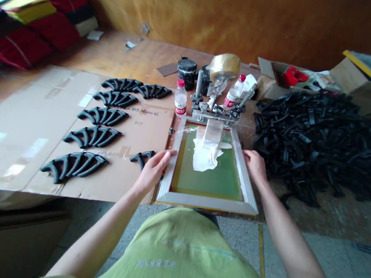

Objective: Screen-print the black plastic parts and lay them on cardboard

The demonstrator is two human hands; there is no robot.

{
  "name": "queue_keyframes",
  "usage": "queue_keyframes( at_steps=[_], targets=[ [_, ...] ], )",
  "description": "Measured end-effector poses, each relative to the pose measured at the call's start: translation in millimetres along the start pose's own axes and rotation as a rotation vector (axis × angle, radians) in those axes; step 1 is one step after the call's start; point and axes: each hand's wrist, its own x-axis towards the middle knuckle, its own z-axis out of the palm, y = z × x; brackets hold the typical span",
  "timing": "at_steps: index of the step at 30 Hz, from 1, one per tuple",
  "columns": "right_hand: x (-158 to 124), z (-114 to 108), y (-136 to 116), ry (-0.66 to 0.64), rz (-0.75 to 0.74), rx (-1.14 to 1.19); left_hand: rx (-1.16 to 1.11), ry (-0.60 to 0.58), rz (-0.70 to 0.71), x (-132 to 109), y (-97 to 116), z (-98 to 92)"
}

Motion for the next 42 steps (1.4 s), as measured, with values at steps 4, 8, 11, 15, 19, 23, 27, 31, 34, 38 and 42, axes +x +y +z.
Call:
queue_keyframes(
  at_steps=[4,8,11,15,19,23,27,31,34,38,42],
  targets=[
    [38,-6,-28,0.143,-0.015,-0.041,0.006,-0.009,-0.136,2,-60,10.9],
    [57,12,-82,-0.089,-0.158,-0.137,0.113,0.043,-0.138,13,-81,13.2],
    [37,25,-96,-0.279,-0.161,-0.169,0.139,0.044,-0.139,15,-84,11.3],
    [-7,25,-87,-0.382,-0.336,-0.13,0.147,0.03,-0.128,14,-86,11.0],
    [-16,12,-78,-0.437,-0.488,-0.063,0.163,0.01,-0.137,14,-86,10.7],
    [-9,17,-86,-0.307,-0.414,-0.092,0.156,0.01,-0.14,14,-85,8.6],
    [-27,31,-94,-0.257,-0.428,-0.115,0.11,-0.02,-0.154,13,-89,7.4],
    [-21,24,-95,-0.282,-0.377,-0.052,0.069,-0.032,-0.171,12,-85,7.9],
    [18,12,-102,-0.189,-0.231,-0.001,0.025,-0.055,-0.174,8,-66,6.6],
    [71,-13,-92,-0.071,-0.079,0.008,-0.051,-0.038,-0.144,1,-21,2.8],
    [84,-38,-25,0.098,0.098,0.107,-0.165,0.062,0.014,5,30,3.7]
  ],
)
